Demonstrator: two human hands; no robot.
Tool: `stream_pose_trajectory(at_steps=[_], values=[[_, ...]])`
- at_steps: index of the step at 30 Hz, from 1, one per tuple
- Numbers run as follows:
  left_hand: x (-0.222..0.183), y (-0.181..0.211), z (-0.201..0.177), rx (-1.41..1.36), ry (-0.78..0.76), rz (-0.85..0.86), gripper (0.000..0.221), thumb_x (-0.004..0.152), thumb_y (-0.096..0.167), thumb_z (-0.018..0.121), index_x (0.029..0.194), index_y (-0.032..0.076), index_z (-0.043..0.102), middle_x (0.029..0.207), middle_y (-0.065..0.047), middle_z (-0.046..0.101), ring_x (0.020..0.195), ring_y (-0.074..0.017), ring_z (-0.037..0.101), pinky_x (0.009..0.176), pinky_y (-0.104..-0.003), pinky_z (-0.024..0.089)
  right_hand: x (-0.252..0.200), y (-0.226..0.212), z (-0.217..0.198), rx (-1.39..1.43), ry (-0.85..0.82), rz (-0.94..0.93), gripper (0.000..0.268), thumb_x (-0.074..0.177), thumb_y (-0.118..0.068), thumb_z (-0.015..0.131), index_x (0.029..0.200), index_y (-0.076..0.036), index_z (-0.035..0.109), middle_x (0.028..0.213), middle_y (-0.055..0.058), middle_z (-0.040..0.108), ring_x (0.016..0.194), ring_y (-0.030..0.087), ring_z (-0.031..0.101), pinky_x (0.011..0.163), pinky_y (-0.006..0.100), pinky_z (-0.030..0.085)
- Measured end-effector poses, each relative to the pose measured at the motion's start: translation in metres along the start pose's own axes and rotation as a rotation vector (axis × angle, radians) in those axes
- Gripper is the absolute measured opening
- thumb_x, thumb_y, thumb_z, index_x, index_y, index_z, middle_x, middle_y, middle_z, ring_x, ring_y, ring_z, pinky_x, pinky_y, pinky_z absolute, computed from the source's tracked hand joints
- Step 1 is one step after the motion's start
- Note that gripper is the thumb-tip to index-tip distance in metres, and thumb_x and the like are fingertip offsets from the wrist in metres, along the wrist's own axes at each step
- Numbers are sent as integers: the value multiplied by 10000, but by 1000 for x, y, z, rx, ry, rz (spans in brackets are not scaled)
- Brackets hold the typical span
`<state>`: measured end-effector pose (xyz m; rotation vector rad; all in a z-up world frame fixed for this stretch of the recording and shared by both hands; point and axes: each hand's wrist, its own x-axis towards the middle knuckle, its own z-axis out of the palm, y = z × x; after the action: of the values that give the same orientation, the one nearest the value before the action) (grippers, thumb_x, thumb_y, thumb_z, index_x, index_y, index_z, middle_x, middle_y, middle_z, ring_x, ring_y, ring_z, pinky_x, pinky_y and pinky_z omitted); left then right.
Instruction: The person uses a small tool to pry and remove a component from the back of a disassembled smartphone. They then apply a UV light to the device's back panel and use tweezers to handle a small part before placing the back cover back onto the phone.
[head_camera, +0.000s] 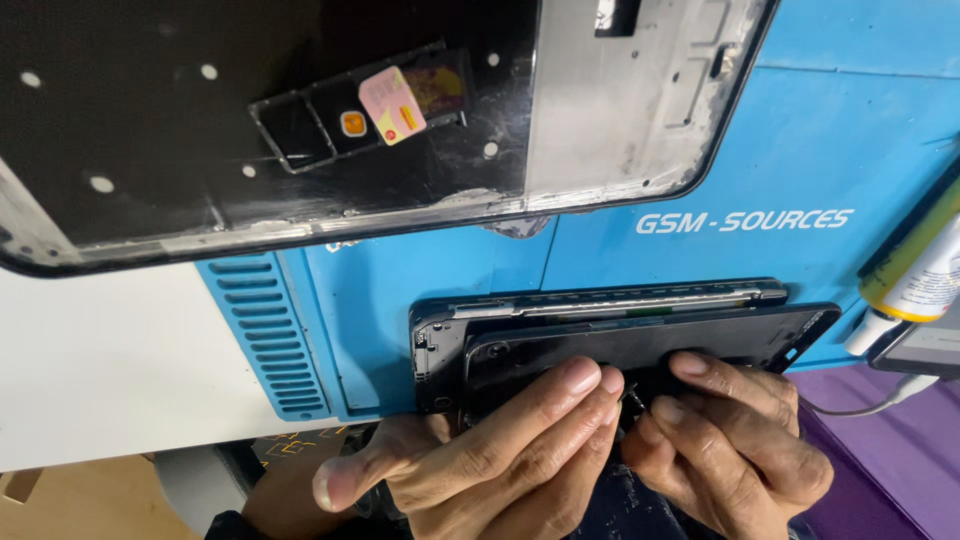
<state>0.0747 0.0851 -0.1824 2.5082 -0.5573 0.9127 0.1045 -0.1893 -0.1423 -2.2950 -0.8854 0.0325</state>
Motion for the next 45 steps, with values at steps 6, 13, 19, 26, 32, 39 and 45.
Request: stream_pose_trajectory(at_steps=[6, 13, 19, 26, 32, 39, 45], values=[[1, 11, 12, 28, 113, -108, 899, 1216, 503, 102, 849, 332, 904, 889, 154, 918, 955, 56, 834, 1274, -605, -130, 0, 1, 0, 16, -5, -4, 158, 931, -156, 808, 947, -38, 705, 910, 101, 688, 970, 353, 807, 780, 369, 603], [-1, 10, 5, 20, 57, -102, 829, 1224, 509, 164, 930, 372, 927, 978, 184, 940, 1053, 53, 816, 1214, -685, -176, -1, 3, 4, 19, 27, -17, 170, 907, -160, 816, 884, -31, 706, 871, 100, 671, 936, 356, 800, 747, 356, 588], [-3, 7, -1, -14, 26, -63, 875, 1246, 515, 132, 957, 350, 942, 1001, 163, 952, 1069, 56, 834, 1198, -674, -210, 0, 2, 5, 5, 37, -20, 164, 916, -152, 815, 899, -35, 701, 872, 101, 675, 928, 344, 800, 734, 366, 596], [0, 7, -10, -40, -117, -100, 713, 1213, 453, 245, 1050, 391, 936, 1118, 209, 946, 1168, 71, 784, 1194, -696, -223, -2, 4, 6, 20, 42, -27, 186, 900, -177, 813, 868, -34, 699, 839, 99, 687, 915, 354, 799, 730, 357, 579], [0, 3, 2, 4, 7, -82, 863, 1229, 560, 114, 964, 335, 904, 1010, 163, 922, 1072, 40, 806, 1245, -650, -159, -2, 6, 8, 19, 69, -47, 173, 903, -155, 813, 870, -31, 698, 831, 97, 670, 894, 354, 800, 723, 351, 588], [-7, 19, 12, -3, 117, -133, 805, 1239, 451, 212, 893, 347, 932, 948, 147, 942, 1015, 27, 856, 1195, -640, -219, -4, 4, 11, 24, 130, -32, 205, 959, -170, 746, 823, -44, 658, 861, 55, 605, 881, 332, 794, 710, 357, 583], [13, -11, -11, -69, -103, -19, 692, 1218, 425, 191, 1037, 284, 843, 1095, 136, 885, 1127, 28, 772, 1314, -598, -126, -2, -1, 8, 21, 105, 4, 160, 951, -157, 772, 909, -45, 664, 860, 91, 658, 915, 349, 806, 769, 359, 609]])
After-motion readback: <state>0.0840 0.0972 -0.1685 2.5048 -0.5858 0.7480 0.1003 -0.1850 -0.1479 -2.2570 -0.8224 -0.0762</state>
